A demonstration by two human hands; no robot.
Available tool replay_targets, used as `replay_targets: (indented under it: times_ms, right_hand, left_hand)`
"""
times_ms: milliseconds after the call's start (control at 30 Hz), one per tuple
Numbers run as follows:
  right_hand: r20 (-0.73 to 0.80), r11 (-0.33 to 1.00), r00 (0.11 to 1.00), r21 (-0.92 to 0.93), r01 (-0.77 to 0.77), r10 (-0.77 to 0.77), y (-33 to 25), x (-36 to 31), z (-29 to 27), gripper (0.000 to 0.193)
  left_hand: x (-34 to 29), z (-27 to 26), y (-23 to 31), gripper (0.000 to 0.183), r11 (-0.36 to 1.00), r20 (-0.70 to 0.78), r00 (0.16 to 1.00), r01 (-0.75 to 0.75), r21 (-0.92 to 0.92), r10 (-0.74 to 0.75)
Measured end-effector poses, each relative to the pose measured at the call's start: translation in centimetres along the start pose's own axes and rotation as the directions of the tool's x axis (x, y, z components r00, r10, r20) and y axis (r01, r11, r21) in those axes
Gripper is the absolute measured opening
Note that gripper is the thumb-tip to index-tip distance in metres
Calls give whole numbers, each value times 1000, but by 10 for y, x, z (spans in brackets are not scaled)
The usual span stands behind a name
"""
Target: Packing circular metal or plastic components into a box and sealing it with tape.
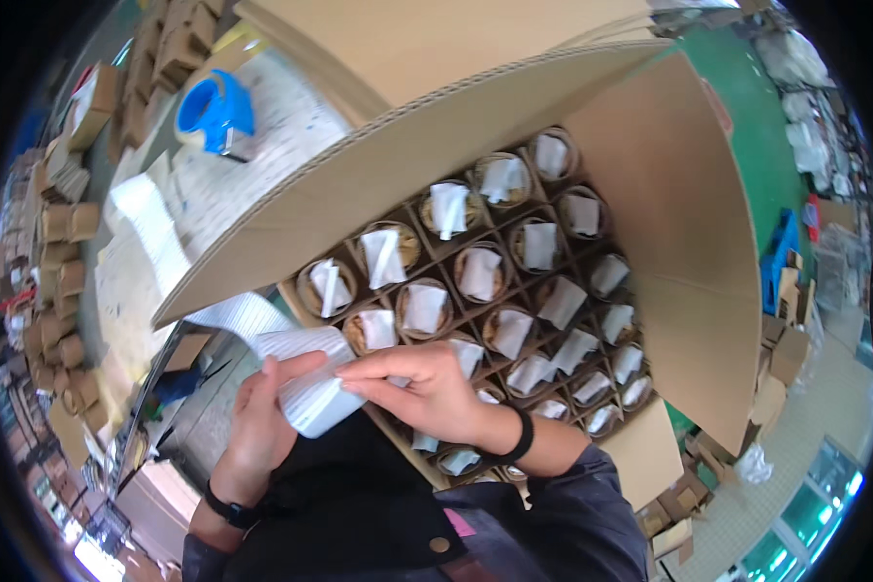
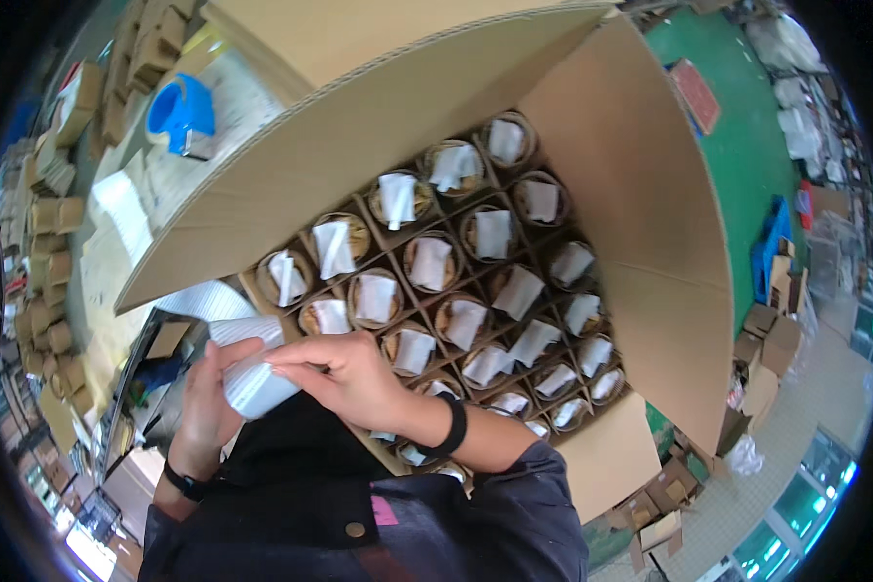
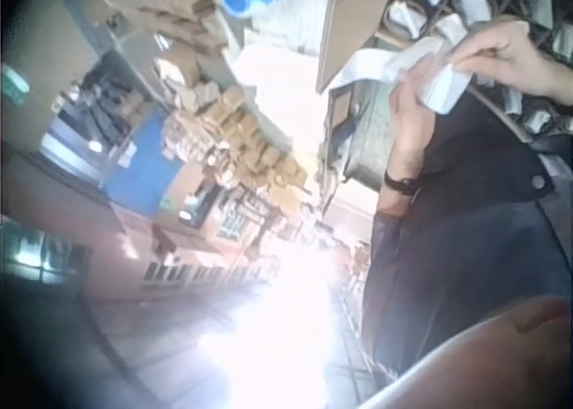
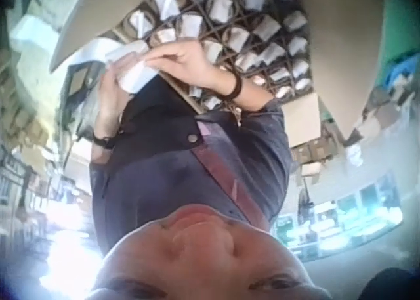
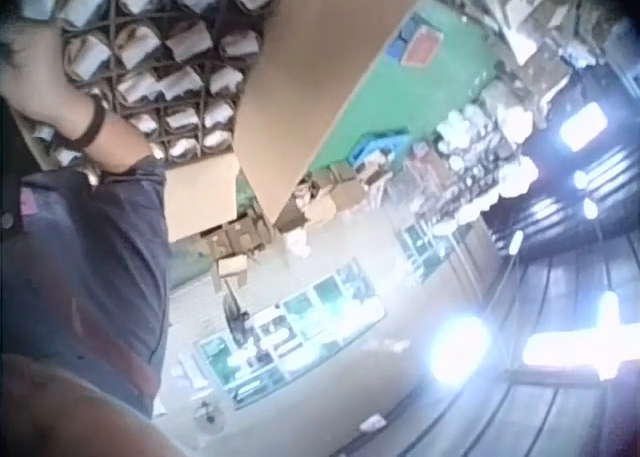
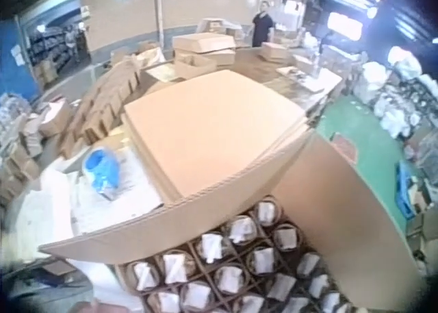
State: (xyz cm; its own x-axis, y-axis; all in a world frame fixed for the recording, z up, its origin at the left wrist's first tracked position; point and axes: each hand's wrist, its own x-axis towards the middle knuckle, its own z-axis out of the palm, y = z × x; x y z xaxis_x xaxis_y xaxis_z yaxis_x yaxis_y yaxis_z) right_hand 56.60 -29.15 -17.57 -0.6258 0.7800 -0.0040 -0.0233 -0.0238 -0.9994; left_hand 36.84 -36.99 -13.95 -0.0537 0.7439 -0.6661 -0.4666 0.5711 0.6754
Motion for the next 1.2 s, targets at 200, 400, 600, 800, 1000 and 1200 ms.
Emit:
replay_targets:
  times_ms: [200,400,600,800,1000,1200]
  right_hand:
    - [35,899,956,331,-286,291,7,-12,-15,11]
    - [139,815,902,389,-429,408,1,4,-23,13]
    - [-120,998,990,0,-68,67,2,-10,-23,13]
    - [-434,971,872,170,-167,225,21,29,-133,5]
    - [-558,766,826,-565,-306,-82,115,80,-289,21]
    - [-575,355,746,-811,-465,-336,123,87,-233,37]
  left_hand:
    - [14,11,-3,57,998,63,997,52,-28,-50]
    - [12,11,-5,61,999,98,994,45,24,-47]
    - [25,17,-7,64,999,136,990,32,3,-32]
    - [30,-11,-13,57,993,-143,988,-79,-90,66]
    - [33,-18,-13,45,999,-104,994,-31,-30,28]
    - [18,-28,-20,32,999,-143,989,-39,-30,34]
